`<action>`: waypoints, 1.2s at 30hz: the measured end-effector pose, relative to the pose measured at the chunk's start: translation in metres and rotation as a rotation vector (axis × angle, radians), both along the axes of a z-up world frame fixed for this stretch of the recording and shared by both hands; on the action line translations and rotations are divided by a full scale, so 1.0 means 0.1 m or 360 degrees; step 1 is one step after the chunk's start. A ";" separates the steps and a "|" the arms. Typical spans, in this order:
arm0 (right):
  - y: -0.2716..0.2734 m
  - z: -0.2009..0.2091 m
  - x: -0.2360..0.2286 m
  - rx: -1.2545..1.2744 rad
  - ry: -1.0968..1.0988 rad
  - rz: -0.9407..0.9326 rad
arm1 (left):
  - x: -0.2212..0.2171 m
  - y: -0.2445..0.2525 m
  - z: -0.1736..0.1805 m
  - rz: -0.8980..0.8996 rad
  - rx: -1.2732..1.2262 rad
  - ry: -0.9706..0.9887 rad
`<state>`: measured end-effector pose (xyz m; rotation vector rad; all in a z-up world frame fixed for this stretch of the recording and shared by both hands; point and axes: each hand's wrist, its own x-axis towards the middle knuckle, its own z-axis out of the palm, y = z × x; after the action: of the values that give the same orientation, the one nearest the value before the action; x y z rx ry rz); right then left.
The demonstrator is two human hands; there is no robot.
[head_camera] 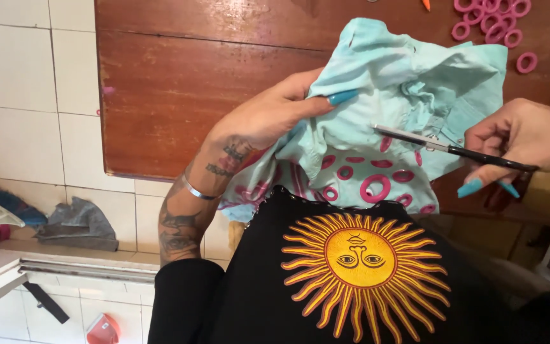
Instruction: Customizing a light blue garment by cutting holes and installing pink plastic grommets using scissors and pliers.
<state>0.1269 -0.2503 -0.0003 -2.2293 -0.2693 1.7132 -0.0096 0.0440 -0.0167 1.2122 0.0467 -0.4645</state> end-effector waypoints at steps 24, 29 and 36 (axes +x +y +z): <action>-0.34 -0.01 0.04 0.0210 -0.2152 0.1834 | 0.01 -0.07 -0.10 0.0098 -0.0262 0.0026; -0.40 -0.12 0.13 0.0344 -0.2089 0.1704 | -0.01 -0.06 -0.12 0.0059 -0.0213 -0.0058; -0.44 -0.08 0.05 0.0102 -0.2119 0.1874 | -0.01 -0.11 -0.10 0.0218 -0.0179 0.0237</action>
<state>0.1323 -0.2946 -0.0083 -2.9407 -2.1269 0.0106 -0.0108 0.0334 -0.0264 1.0549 0.2267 -0.4310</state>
